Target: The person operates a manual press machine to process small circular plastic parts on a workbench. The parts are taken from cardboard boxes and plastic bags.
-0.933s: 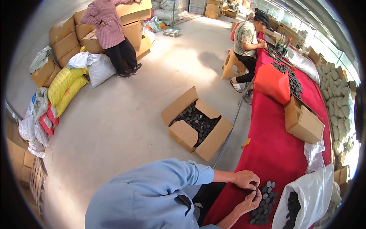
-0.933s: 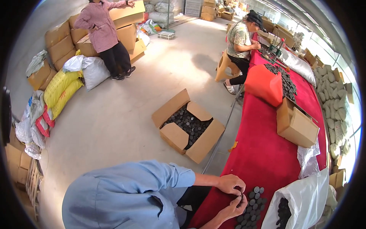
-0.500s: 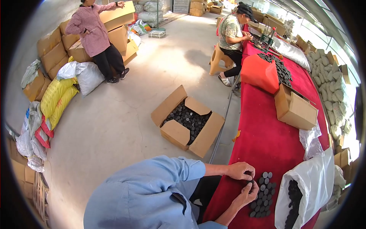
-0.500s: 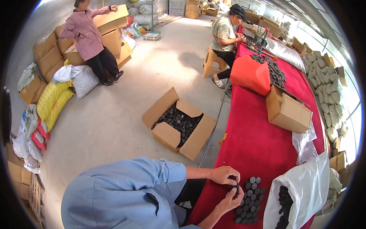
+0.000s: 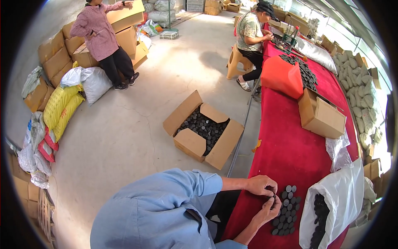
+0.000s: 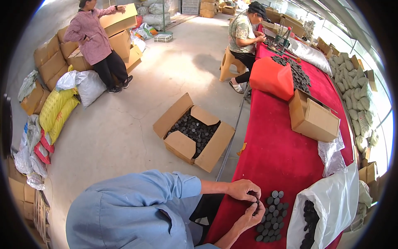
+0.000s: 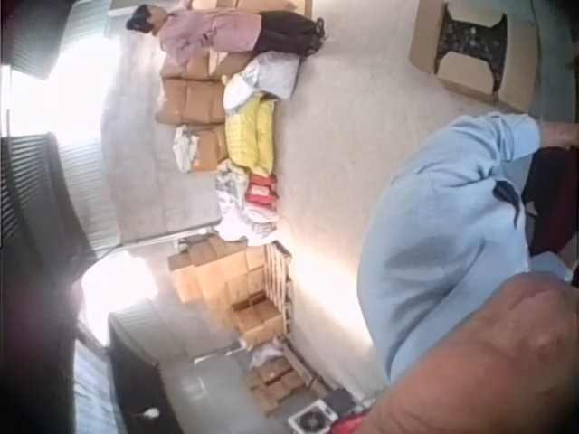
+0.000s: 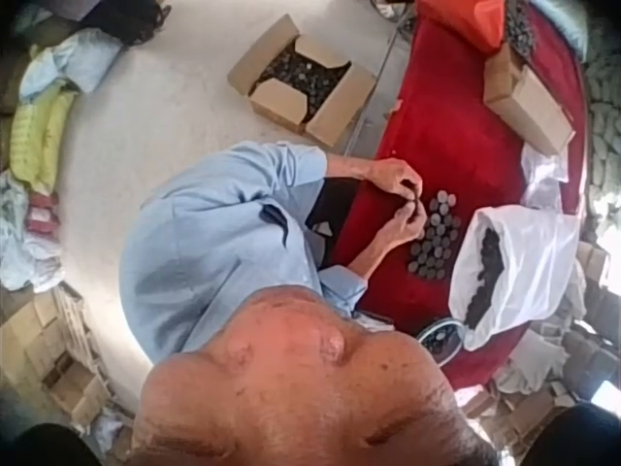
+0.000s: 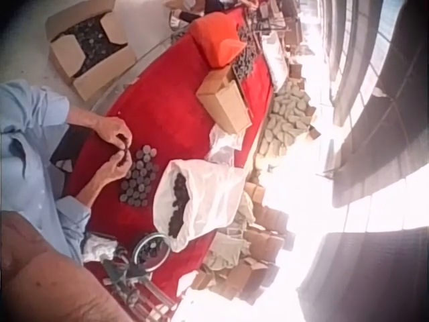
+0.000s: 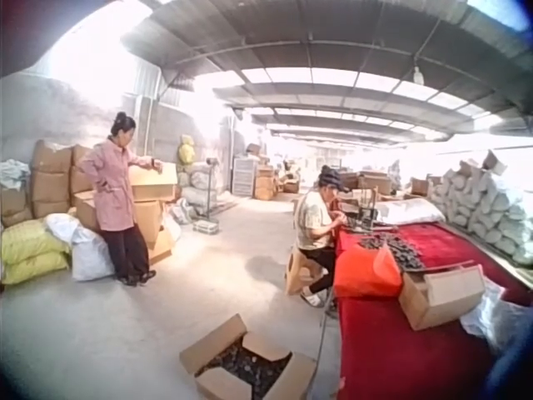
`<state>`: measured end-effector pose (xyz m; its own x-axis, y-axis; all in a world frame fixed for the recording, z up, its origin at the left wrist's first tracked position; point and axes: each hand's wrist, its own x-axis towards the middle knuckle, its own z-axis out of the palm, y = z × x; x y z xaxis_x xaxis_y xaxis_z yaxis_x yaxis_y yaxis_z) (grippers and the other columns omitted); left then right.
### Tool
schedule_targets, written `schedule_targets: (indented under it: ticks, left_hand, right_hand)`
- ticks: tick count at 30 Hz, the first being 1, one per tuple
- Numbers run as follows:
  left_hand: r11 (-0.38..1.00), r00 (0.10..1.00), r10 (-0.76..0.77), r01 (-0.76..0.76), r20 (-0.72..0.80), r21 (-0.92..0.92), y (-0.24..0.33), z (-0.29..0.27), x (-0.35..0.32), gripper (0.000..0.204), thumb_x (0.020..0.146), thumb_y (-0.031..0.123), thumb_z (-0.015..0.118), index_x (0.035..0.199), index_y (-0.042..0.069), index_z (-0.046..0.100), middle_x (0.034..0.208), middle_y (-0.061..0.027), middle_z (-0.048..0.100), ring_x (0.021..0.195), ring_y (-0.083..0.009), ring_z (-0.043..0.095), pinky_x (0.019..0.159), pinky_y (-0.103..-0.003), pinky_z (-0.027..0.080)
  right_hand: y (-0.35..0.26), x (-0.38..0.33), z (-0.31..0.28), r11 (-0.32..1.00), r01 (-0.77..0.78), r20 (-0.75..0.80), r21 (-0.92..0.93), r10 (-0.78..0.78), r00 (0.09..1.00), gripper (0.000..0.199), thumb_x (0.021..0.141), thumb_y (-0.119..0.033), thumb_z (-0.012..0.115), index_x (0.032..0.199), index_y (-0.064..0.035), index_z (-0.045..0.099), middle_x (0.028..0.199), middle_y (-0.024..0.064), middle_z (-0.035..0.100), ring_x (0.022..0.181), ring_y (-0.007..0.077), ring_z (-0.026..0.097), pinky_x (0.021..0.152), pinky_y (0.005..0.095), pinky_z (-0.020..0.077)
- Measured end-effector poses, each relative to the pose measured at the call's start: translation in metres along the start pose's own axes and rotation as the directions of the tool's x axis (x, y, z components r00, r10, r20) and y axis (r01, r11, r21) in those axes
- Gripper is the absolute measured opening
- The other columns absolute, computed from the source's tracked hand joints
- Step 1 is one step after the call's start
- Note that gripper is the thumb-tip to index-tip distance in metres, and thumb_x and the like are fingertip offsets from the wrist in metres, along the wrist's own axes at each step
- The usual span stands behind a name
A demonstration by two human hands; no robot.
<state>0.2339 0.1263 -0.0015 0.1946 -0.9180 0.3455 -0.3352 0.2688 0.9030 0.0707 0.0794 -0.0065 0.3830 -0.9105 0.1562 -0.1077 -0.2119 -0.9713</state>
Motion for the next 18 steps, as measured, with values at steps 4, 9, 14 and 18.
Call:
schedule_targets:
  ticks: [4,9,14,18]
  left_hand:
    - [1.000,1.000,0.005,-0.005,-0.001,0.006,0.001,-0.001,-0.001,0.020,0.085,0.019,0.074,0.098,0.005,0.069,0.094,-0.0106,0.073,0.090,-0.0279,0.070,0.080,-0.040,0.053]
    - [1.000,1.000,0.009,-0.009,-0.003,0.019,0.000,-0.002,-0.003,0.020,0.084,0.018,0.075,0.097,0.005,0.069,0.091,-0.0104,0.072,0.088,-0.0283,0.070,0.079,-0.040,0.053]
    - [1.000,1.000,-0.016,0.015,0.027,0.021,0.004,0.003,0.006,0.021,0.086,0.018,0.074,0.098,0.003,0.069,0.092,-0.0098,0.072,0.088,-0.0240,0.070,0.078,-0.037,0.052]
    - [0.980,0.982,0.059,-0.091,-0.177,-0.178,-0.012,-0.006,0.005,0.020,0.093,0.016,0.069,0.107,0.001,0.070,0.090,-0.0073,0.071,0.086,-0.0147,0.066,0.070,-0.032,0.052]
  right_hand:
    - [-0.001,-0.001,0.000,1.000,0.002,0.000,0.019,-0.002,1.000,0.018,0.101,-0.010,0.056,0.114,0.0011,0.064,0.080,-0.0029,0.055,0.063,0.0031,0.039,0.054,0.0214,0.0286]
    - [0.003,-0.002,0.001,0.999,0.026,-0.002,0.028,-0.026,1.000,0.018,0.101,-0.010,0.056,0.113,0.0006,0.064,0.080,-0.0031,0.055,0.063,0.0028,0.039,0.054,0.0213,0.0285]
    - [0.006,0.002,-0.006,0.999,0.044,-0.069,0.010,-0.044,0.997,0.018,0.100,-0.012,0.059,0.111,0.0015,0.064,0.083,-0.0008,0.057,0.064,0.0050,0.042,0.055,0.0214,0.0323]
    - [-0.005,0.002,0.006,0.997,-0.022,-0.032,0.073,0.024,0.999,0.017,0.100,-0.010,0.057,0.111,0.0004,0.064,0.082,0.0004,0.057,0.060,0.0050,0.044,0.050,0.0213,0.0344]
